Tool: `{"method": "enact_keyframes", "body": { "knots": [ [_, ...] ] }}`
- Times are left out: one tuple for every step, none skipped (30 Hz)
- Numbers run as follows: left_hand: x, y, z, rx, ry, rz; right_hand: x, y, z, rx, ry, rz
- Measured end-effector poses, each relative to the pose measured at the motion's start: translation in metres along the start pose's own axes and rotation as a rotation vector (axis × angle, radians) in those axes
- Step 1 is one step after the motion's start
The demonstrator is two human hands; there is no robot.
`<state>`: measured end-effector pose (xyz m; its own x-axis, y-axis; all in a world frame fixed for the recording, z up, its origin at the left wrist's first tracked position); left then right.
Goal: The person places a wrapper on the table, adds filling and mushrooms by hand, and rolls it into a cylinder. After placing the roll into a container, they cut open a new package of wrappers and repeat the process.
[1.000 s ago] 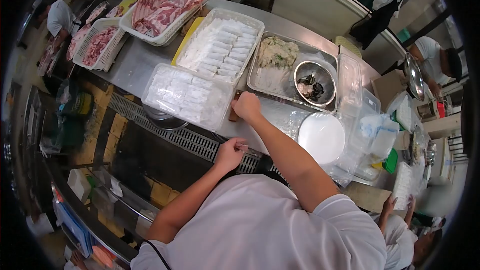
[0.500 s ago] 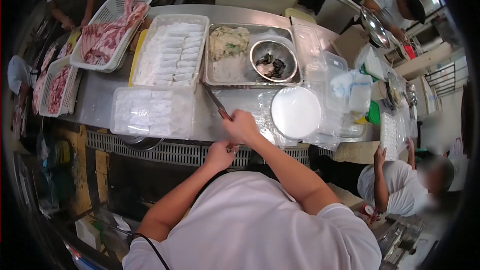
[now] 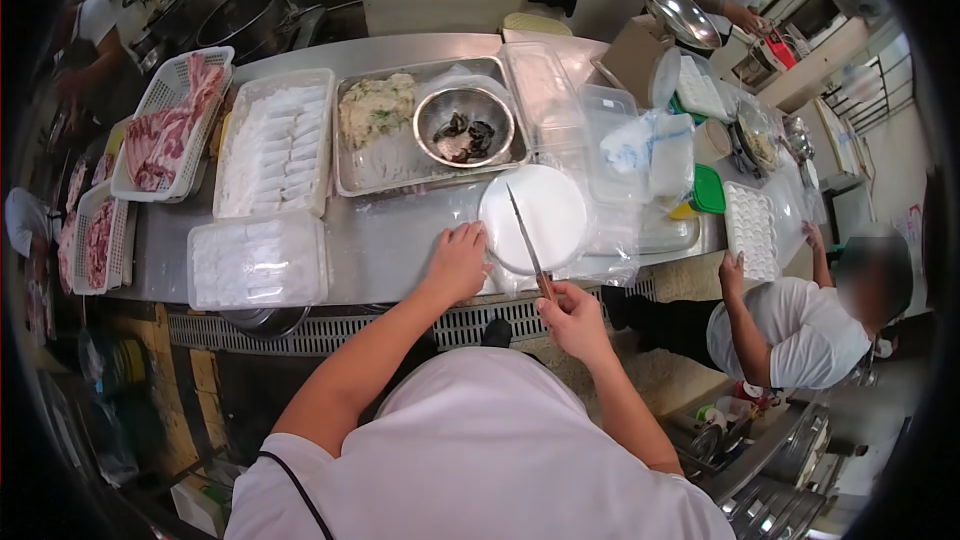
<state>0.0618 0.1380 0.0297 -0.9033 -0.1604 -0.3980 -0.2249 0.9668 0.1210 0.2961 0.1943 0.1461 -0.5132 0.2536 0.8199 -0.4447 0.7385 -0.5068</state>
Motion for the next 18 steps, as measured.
{"method": "enact_keyframes", "body": {
  "knots": [
    [-0.003,0.003,0.004,0.012,0.009,0.017,-0.003,-0.001,-0.004,0.008,0.031,-0.003],
    [-0.003,0.005,0.007,0.024,0.019,0.034,-0.006,-0.001,-0.006,0.016,0.063,-0.006],
    [-0.007,0.007,0.008,0.038,0.027,0.049,-0.009,-0.002,-0.01,0.025,0.093,-0.007],
    [-0.012,0.008,0.009,0.046,0.026,0.044,-0.015,0.0,-0.014,0.022,0.048,-0.042],
    [-0.015,0.008,0.009,0.053,0.026,0.037,-0.024,0.007,-0.016,0.021,0.002,-0.078],
    [-0.018,0.009,0.007,0.059,0.027,0.029,-0.019,0.008,-0.016,0.023,-0.045,-0.115],
    [-0.019,0.01,0.006,0.061,0.036,0.011,-0.014,0.009,-0.018,0.017,-0.182,-0.169],
    [-0.02,0.011,0.005,0.064,0.045,-0.007,-0.006,0.01,-0.021,0.012,-0.319,-0.223],
    [-0.019,0.012,0.006,0.067,0.054,-0.025,0.004,0.011,-0.021,0.007,-0.457,-0.277],
    [-0.016,0.013,0.007,0.058,0.028,-0.044,0.006,0.017,-0.02,-0.007,-0.492,-0.351],
    [-0.012,0.014,0.007,0.048,0.002,-0.063,0.007,0.023,-0.017,-0.02,-0.527,-0.426],
    [-0.008,0.016,0.005,0.037,-0.023,-0.082,0.011,0.027,-0.015,-0.034,-0.562,-0.501],
    [-0.005,0.02,0.003,0.031,-0.032,-0.098,0.014,0.033,-0.012,-0.021,-0.622,-0.494],
    [-0.001,0.023,0.001,0.024,-0.041,-0.115,0.019,0.039,-0.01,-0.007,-0.683,-0.486],
    [0.003,0.026,-0.003,0.019,-0.051,-0.131,0.023,0.045,-0.007,0.006,-0.743,-0.478],
    [0.006,0.028,-0.005,0.028,-0.035,-0.127,0.026,0.05,-0.004,0.016,-0.77,-0.497],
    [0.008,0.031,-0.008,0.036,-0.019,-0.122,0.027,0.057,-0.001,0.023,-0.798,-0.517],
    [0.011,0.031,-0.008,0.046,-0.005,-0.116,0.027,0.061,0.003,0.032,-0.826,-0.535]
  ]
}}
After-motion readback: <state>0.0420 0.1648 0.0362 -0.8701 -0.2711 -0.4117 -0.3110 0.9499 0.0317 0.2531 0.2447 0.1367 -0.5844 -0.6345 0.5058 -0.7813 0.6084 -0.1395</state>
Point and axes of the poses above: each hand's wrist, its own y-axis towards the middle knuckle, its own z-axis out of the palm, x = y × z, the point moved 3 cm from there along y, towards the middle knuckle, and after that the axes turned 3 degrees about -x, right-handed, at the moved point
